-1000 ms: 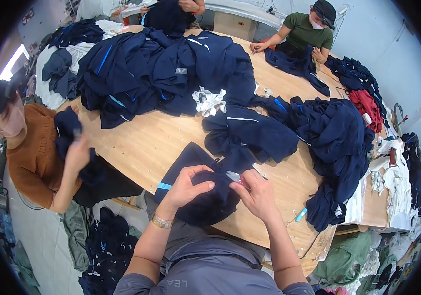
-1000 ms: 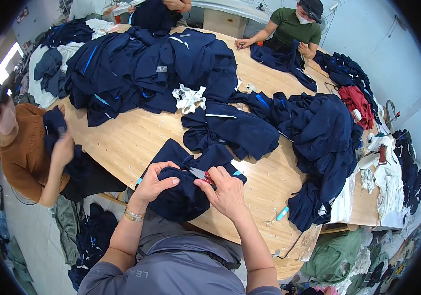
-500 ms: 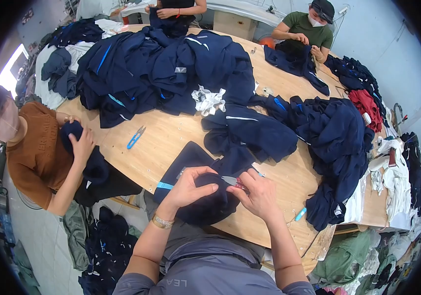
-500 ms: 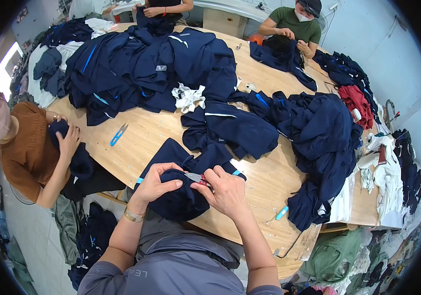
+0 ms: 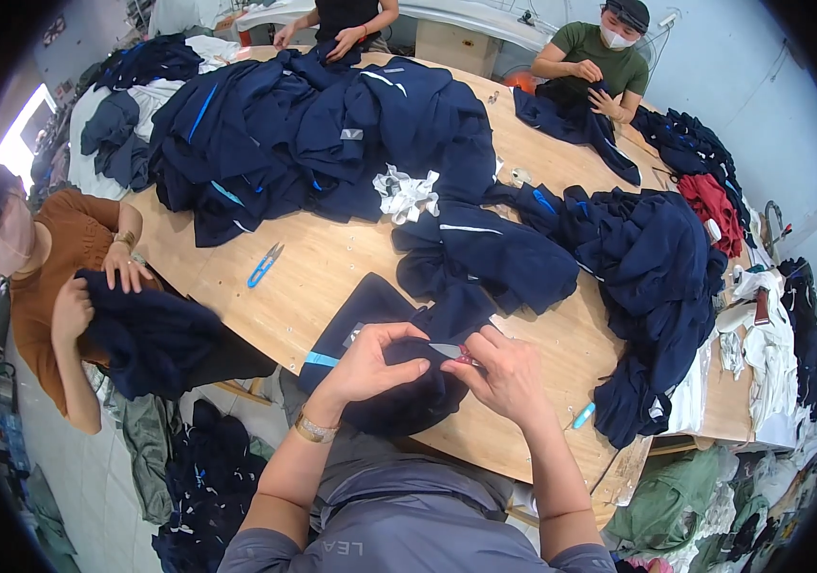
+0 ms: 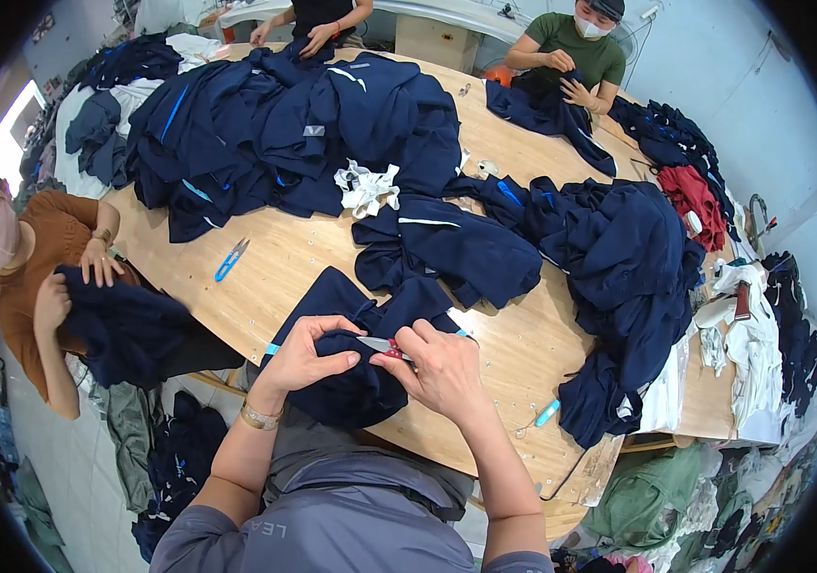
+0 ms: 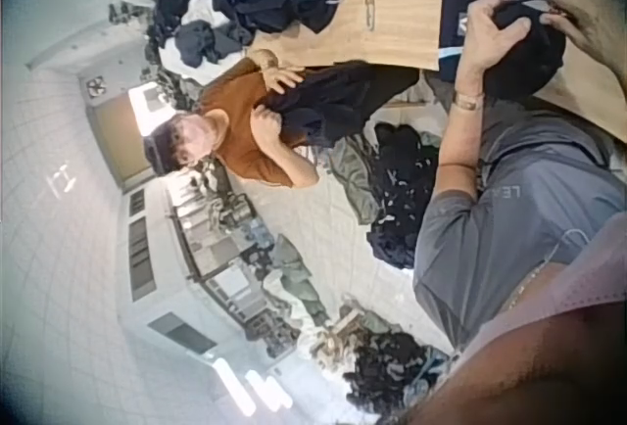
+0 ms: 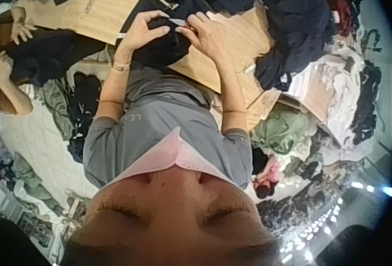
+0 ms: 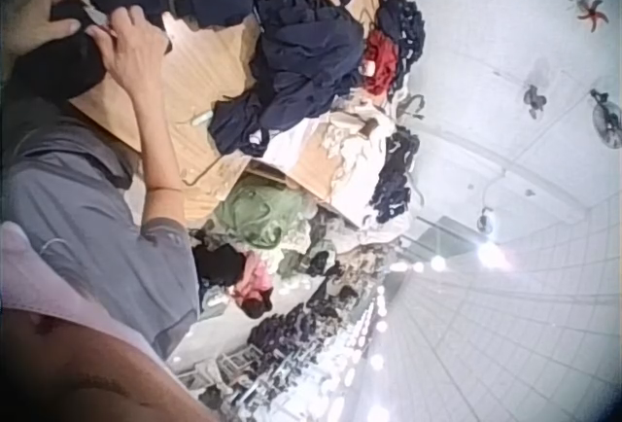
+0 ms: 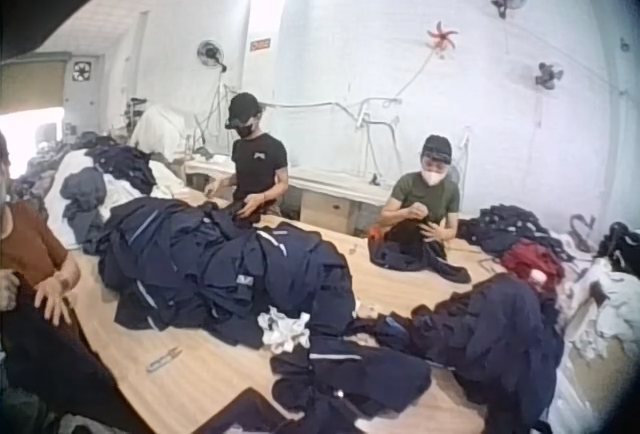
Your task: Trimming excess threads from blue garments using small thread snippers at a factory workbench.
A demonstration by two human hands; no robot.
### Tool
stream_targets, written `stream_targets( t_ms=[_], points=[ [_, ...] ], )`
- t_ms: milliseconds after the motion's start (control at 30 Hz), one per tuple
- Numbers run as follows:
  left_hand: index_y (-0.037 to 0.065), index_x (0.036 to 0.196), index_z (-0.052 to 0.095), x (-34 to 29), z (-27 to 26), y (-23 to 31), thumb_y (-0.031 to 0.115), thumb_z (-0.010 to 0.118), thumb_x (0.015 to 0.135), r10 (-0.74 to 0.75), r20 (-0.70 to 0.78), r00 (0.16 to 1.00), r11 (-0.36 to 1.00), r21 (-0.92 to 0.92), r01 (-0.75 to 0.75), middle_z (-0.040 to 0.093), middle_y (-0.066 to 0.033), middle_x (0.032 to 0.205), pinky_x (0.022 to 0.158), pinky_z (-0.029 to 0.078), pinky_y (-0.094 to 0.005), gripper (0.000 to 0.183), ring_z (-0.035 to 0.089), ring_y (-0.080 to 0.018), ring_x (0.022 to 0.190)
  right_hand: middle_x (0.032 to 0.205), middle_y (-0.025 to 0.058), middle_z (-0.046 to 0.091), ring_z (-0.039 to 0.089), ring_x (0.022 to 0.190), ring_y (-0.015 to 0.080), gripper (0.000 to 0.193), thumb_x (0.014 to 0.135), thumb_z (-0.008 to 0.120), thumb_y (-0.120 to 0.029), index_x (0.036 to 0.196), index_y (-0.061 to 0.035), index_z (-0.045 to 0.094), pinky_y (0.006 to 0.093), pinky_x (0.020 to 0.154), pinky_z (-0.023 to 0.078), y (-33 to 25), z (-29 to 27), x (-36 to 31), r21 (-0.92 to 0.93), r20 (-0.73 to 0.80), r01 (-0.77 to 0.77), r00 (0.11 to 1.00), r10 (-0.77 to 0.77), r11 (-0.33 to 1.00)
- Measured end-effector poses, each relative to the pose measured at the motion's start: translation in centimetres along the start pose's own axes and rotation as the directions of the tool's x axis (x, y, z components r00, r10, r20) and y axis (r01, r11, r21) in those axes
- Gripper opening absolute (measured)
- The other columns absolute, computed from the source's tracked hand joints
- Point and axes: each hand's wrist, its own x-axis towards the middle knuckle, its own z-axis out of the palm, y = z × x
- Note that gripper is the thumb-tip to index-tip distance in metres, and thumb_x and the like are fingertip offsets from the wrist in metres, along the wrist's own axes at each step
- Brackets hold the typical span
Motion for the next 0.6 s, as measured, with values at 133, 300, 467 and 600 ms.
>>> stream_targets(
  t_ms=[133, 300, 467, 600],
  points=[
    [-0.002, 0.095, 0.061, -0.04, -0.13, 0.04, 0.005, 0.066, 0.077, -0.035, -0.014, 0.999, 0.999, -0.005, 0.035, 0.064, -0.0009, 0.085, 0.072, 0.045, -0.021, 0.02, 0.055, -0.0045, 0.078, 0.065, 0.0042, 0.047, 0.051, 0.05, 0.0221, 0.038, 0.077, 0.065, -0.044, 0.07, -0.0091, 0.052, 0.0317, 0.045, 0.037, 0.57, 0.44, -0.44, 0.103, -0.023, -0.062, 0.998, 0.064, 0.993],
    [-0.003, 0.093, 0.061, -0.1, -0.37, -0.32, 0.005, 0.066, 0.076, -0.081, -0.027, 0.996, 0.995, -0.059, 0.079, 0.065, -0.0015, 0.084, 0.072, 0.045, -0.021, 0.019, 0.055, -0.0048, 0.078, 0.064, 0.004, 0.046, 0.051, 0.049, 0.0218, 0.038, 0.076, 0.065, -0.044, 0.069, -0.0095, 0.052, 0.0317, 0.045, 0.037, 0.68, 0.45, -0.67, 0.072, -0.016, -0.03, 0.999, 0.031, 0.997],
    [-0.003, 0.093, 0.061, -0.04, -0.38, -0.06, 0.005, 0.066, 0.076, -0.073, -0.028, 0.997, 0.996, -0.056, 0.071, 0.064, -0.0013, 0.084, 0.072, 0.045, -0.0213, 0.019, 0.055, -0.0047, 0.078, 0.063, 0.0039, 0.045, 0.05, 0.049, 0.0217, 0.038, 0.076, 0.065, -0.045, 0.069, -0.0097, 0.052, 0.0323, 0.045, 0.037, 0.74, 0.45, -0.59, 0.036, -0.021, 0.0, 1.0, 0.001, 0.999],
    [-0.003, 0.093, 0.061, 0.0, -0.38, -0.04, 0.005, 0.066, 0.076, -0.031, -0.026, 0.999, 1.0, -0.001, 0.031, 0.064, -0.0011, 0.084, 0.072, 0.045, -0.0211, 0.019, 0.055, -0.0046, 0.078, 0.063, 0.0041, 0.045, 0.05, 0.049, 0.022, 0.038, 0.076, 0.066, -0.045, 0.07, -0.0098, 0.052, 0.0324, 0.045, 0.038, 0.74, 0.42, -0.44, 0.007, -0.023, 0.023, 0.999, -0.022, 1.0]
  ],
)
